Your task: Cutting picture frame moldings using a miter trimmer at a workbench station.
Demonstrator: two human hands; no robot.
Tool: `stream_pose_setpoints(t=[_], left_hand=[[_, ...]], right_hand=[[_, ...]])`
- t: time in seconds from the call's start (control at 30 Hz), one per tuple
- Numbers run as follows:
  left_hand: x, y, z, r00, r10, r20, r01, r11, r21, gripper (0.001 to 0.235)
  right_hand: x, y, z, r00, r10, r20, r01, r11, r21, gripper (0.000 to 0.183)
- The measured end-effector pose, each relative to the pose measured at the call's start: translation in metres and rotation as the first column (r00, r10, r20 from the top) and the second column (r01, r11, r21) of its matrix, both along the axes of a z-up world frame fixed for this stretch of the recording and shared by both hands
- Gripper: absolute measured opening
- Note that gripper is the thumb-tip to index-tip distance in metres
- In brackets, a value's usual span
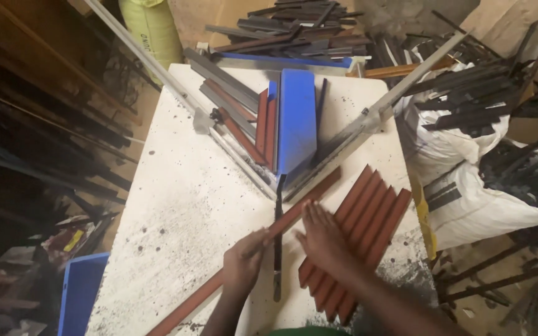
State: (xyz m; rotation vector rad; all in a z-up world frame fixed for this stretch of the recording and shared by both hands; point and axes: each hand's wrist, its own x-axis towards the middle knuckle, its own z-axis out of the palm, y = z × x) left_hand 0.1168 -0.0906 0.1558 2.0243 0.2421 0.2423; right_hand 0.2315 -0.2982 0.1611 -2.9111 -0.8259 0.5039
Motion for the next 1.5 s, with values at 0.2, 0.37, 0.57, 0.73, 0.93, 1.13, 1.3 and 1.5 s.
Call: stream_pose_setpoints(t=[0.2,0.37,0.57,0.73,0.93,1.13,1.3,1.5], left_hand=[[-0.066,0.045,-0.052,0.996,-0.075,-0.047,0.087,0.916,0.393,0.037],[-0.111,0.124,-0.071,0.967,-0.252,-0.035,0.226,0.788,0.573,0.063],[-0.102,0.104,-0.017,0.974,-0.223,-0.046,0.220,0.869,0.444,0.072],[-0.076,0.093,0.011,0.998,-0.063,-0.030,0.070,0.923,0.379,0.052],[-0.046,0.102,0.001,0.998,-0.057,0.039,0.038,0.928,0.370,0.041],[-0.031,0.109,0.003,0.999,-0.041,-0.034,0.051,0.922,0.384,0.046],[-0.045,0.114,-0.014,0.997,-0.078,0.022,0.065,0.937,0.344,0.043],[-0.065,0.097,-0.013,0.995,-0.040,-0.092,0.073,0.917,0.391,0.038]], right_hand=[[0.093,-0.026,-0.007,0.991,-0.066,0.119,0.078,0.992,-0.097,0.056],[0.140,-0.071,-0.056,0.931,0.045,0.362,-0.080,0.993,0.083,0.053],[0.136,-0.051,-0.011,0.964,0.044,0.264,-0.041,0.999,-0.017,0.104],[0.153,-0.039,-0.018,0.943,-0.088,0.321,0.085,0.996,0.024,0.117],[0.182,-0.030,-0.016,0.938,-0.100,0.332,0.087,0.995,0.055,0.116],[0.198,-0.018,-0.014,0.961,-0.117,0.250,0.124,0.992,-0.011,0.111],[0.173,-0.015,0.009,0.976,-0.062,0.209,0.079,0.994,-0.076,0.112],[0.077,-0.029,0.048,0.990,-0.117,-0.073,0.095,0.962,-0.254,0.068]])
